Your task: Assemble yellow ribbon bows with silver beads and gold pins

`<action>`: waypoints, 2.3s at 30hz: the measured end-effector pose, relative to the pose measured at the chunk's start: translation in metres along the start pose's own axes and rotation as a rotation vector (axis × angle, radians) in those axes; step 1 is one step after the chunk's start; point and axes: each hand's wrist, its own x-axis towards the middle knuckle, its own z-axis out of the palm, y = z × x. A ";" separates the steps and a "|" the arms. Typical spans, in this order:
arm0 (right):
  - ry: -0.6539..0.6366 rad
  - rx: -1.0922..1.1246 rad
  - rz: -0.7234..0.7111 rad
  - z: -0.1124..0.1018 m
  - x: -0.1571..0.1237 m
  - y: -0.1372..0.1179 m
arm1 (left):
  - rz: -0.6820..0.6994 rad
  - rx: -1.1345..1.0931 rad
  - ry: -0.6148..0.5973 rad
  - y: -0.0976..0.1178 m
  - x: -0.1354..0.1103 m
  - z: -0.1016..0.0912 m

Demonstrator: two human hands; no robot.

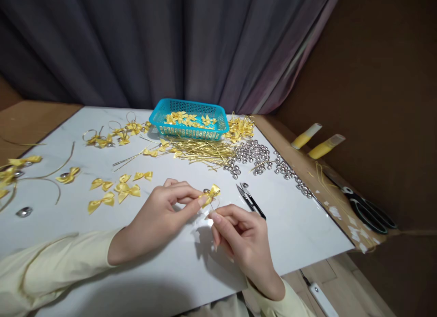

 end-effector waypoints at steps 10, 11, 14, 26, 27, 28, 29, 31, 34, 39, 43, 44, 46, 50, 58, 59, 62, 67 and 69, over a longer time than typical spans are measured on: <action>-0.019 -0.045 -0.049 0.000 0.002 0.000 | 0.068 0.014 -0.003 -0.003 0.000 0.002; -0.019 -0.051 -0.051 0.000 0.002 0.000 | 0.086 0.024 0.001 -0.003 0.000 0.002; -0.018 -0.071 -0.063 0.001 0.004 0.000 | 0.124 0.048 0.012 -0.003 -0.001 0.004; 0.048 -0.185 -0.198 0.002 0.002 0.004 | -0.041 -0.131 -0.073 0.002 -0.003 0.005; 0.042 -0.184 -0.212 0.002 0.003 0.004 | -0.041 -0.136 -0.071 0.002 -0.004 0.005; 0.039 -0.184 -0.224 0.002 0.003 0.004 | -0.043 -0.141 -0.069 0.003 -0.004 0.005; 0.039 -0.184 -0.234 0.002 0.003 0.004 | -0.045 -0.146 -0.067 0.003 -0.004 0.005; 0.040 -0.189 -0.245 0.001 0.004 0.004 | -0.052 -0.159 -0.066 0.003 -0.004 0.005; 0.046 -0.201 -0.246 0.000 0.003 0.005 | -0.069 -0.189 -0.079 0.002 -0.005 0.005; 0.041 -0.200 -0.242 0.000 0.002 0.006 | -0.089 -0.208 -0.086 0.002 -0.005 0.004; 0.048 -0.192 -0.227 0.001 0.002 0.005 | -0.081 -0.212 -0.078 0.002 -0.004 0.005; 0.046 -0.194 -0.232 0.001 0.002 0.005 | -0.081 -0.216 -0.074 0.002 -0.004 0.005; 0.046 -0.198 -0.242 0.001 0.002 0.006 | -0.083 -0.223 -0.068 0.001 -0.004 0.005; 0.046 -0.200 -0.249 0.001 0.003 0.007 | -0.103 -0.235 -0.071 0.000 -0.005 0.005; 0.041 -0.197 -0.241 0.000 0.003 0.007 | -0.147 -0.328 -0.094 0.002 -0.003 0.006; 0.043 -0.199 -0.249 -0.001 0.003 0.007 | -0.149 -0.344 -0.097 0.002 -0.003 0.006; 0.055 -0.204 -0.239 -0.001 0.002 0.006 | -0.151 -0.353 -0.103 0.002 -0.003 0.006; 0.043 -0.209 -0.218 0.000 0.002 0.005 | -0.163 -0.340 -0.099 0.001 -0.003 0.005; 0.041 -0.206 -0.213 0.000 0.002 0.005 | -0.168 -0.339 -0.096 0.001 -0.003 0.005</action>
